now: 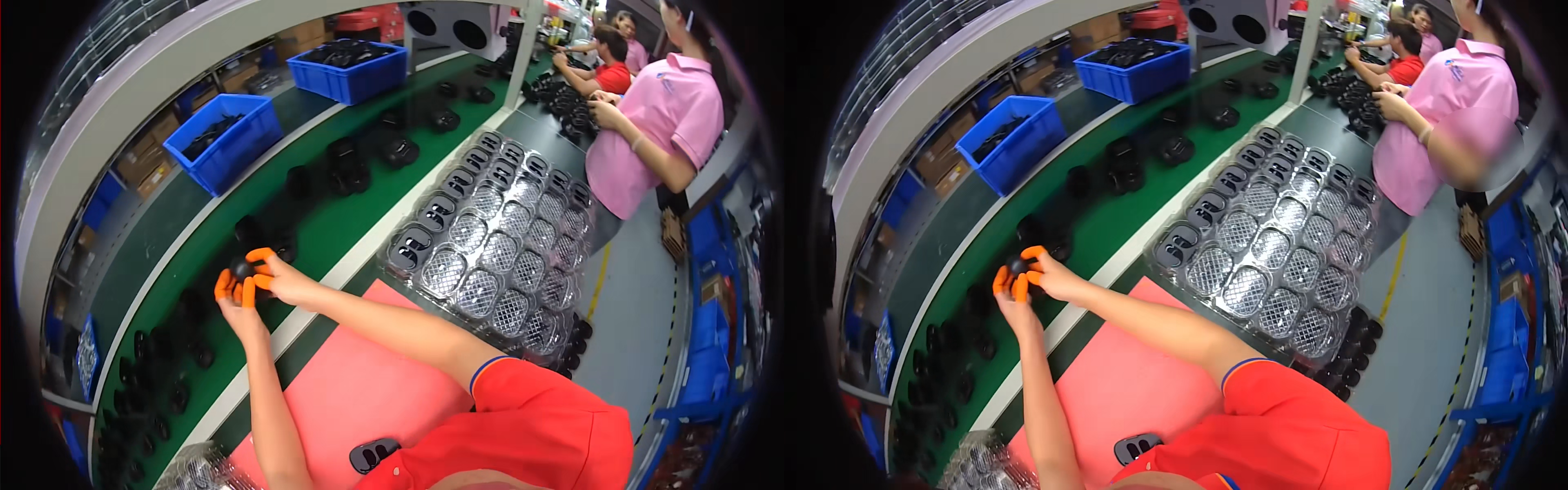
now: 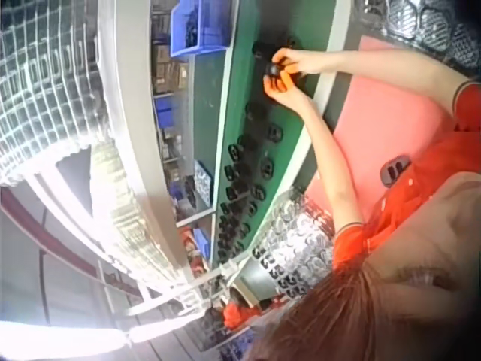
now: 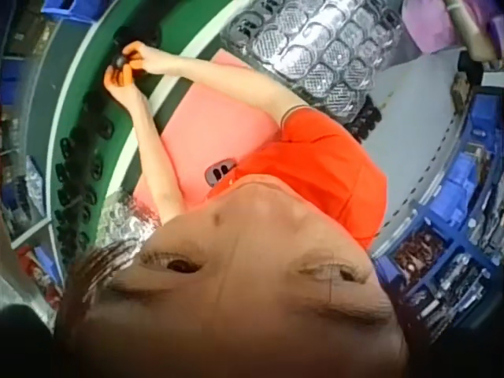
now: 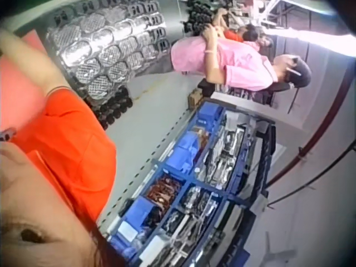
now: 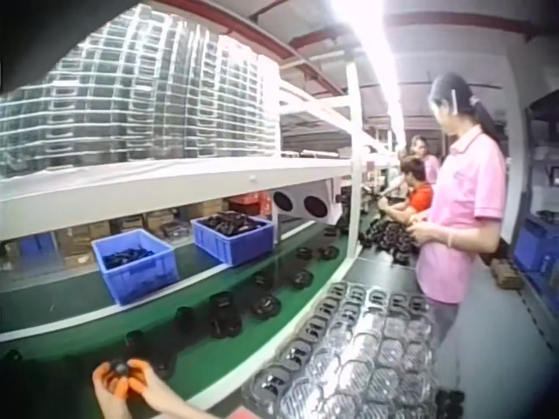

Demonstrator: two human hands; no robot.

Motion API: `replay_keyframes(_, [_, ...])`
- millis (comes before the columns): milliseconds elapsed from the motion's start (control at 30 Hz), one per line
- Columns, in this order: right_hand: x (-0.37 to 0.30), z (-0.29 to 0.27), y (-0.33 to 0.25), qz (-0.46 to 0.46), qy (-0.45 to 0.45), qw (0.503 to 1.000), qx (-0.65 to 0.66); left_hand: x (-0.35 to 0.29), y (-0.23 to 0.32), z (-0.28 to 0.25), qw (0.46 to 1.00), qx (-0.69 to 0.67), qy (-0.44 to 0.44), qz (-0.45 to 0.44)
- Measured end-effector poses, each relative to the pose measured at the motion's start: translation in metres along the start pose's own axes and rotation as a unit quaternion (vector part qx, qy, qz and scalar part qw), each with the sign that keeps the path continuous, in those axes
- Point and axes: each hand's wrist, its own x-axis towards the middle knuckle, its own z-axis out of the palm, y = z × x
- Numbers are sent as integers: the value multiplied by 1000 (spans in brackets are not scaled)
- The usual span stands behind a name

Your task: Assembling electronic game controller components by attaching thumbstick caps to joystick housings on a production conveyor belt.

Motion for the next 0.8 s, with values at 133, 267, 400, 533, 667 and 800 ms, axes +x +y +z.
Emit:
replay_keyframes(133, [-3, -15, -5, 14, 3, 1000, 6, -6, 15, 19, 1000, -8, -25, -10])
replay_keyframes(267, [-6, -18, -13, 29, -5, 1000, 5, -9, 21, 15, 998, 25, -50, 5])
replay_keyframes(400, [-7, -24, -14, 40, -5, 999, 1, -7, 17, 5, 998, 24, -59, -23])
replay_keyframes(533, [6, -46, -10, -69, 102, 977, -175, 0, 15, -2, 970, -208, -12, -123])
replay_keyframes(667, [5, -59, 3, -317, 209, 702, -602, 10, 8, -14, 905, -347, 46, -242])
replay_keyframes(800, [3, -83, 13, -199, 225, 603, -739, 21, 13, 0, 919, -317, 74, -223])
